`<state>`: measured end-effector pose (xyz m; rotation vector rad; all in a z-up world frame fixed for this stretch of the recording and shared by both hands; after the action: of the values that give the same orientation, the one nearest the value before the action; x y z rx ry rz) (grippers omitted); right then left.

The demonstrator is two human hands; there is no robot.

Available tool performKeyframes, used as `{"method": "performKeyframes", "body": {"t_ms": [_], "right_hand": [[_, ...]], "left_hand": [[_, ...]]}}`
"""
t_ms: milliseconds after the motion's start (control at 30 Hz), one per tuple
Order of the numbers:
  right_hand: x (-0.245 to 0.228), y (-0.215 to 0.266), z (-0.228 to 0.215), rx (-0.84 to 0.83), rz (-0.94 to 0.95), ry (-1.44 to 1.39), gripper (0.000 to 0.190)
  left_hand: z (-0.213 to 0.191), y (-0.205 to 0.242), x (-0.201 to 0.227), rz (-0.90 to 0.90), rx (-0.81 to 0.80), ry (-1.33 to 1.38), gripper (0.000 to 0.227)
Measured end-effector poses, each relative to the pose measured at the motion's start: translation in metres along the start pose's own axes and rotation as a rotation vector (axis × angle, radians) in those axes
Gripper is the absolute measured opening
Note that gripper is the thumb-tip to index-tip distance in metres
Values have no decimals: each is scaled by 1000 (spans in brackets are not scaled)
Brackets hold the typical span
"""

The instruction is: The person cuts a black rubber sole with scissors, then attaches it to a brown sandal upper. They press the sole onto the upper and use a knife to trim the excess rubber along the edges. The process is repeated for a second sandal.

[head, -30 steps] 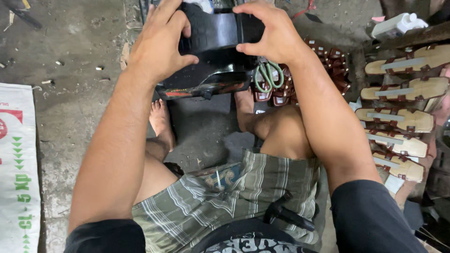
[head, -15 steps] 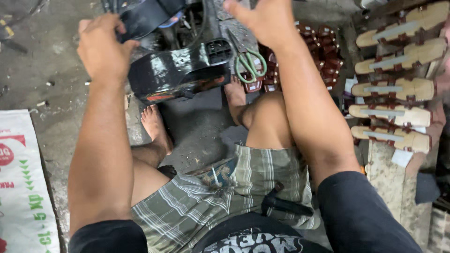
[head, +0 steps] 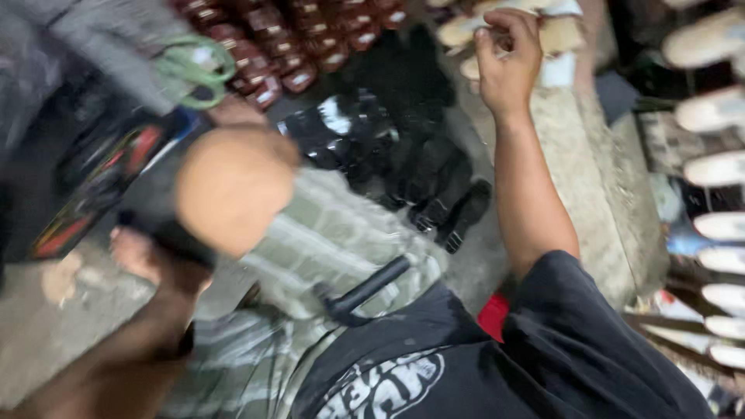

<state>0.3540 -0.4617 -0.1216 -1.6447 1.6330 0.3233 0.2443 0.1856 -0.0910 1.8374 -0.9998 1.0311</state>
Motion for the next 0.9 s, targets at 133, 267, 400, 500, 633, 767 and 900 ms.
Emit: {"method": "performKeyframes", "body": {"t_ms": [133, 267, 400, 500, 633, 767, 900], "right_hand": [[111, -1, -53, 257, -78, 526, 56], [179, -19, -77, 219, 51, 560, 78], [187, -21, -94, -47, 355, 506, 37], [151, -24, -99, -261, 325, 586, 25], [41, -18, -94, -278, 345, 153, 20], [-127, 18, -74, -209, -180, -225, 13], [-272, 52, -28, -388, -770, -276, 35]], "left_hand": [[49, 98, 22, -187, -430, 49, 28], [81, 138, 23, -130, -656, -48, 29], [87, 138, 20, -164, -530, -99, 30], [86, 142, 33, -68, -424, -130, 45], [83, 145, 78, 242, -180, -305, 60], [100, 134, 125, 296, -272, 371, 66], [118, 120, 138, 177, -433, 1170, 82]]}}
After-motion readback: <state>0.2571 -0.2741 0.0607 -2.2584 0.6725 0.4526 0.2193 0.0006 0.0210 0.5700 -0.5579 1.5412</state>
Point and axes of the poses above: each hand's wrist, its own y-axis away from the middle knuckle, its own z-axis out of the palm, x = y × z, the point moved 3 cm from there along -y, towards the middle knuckle
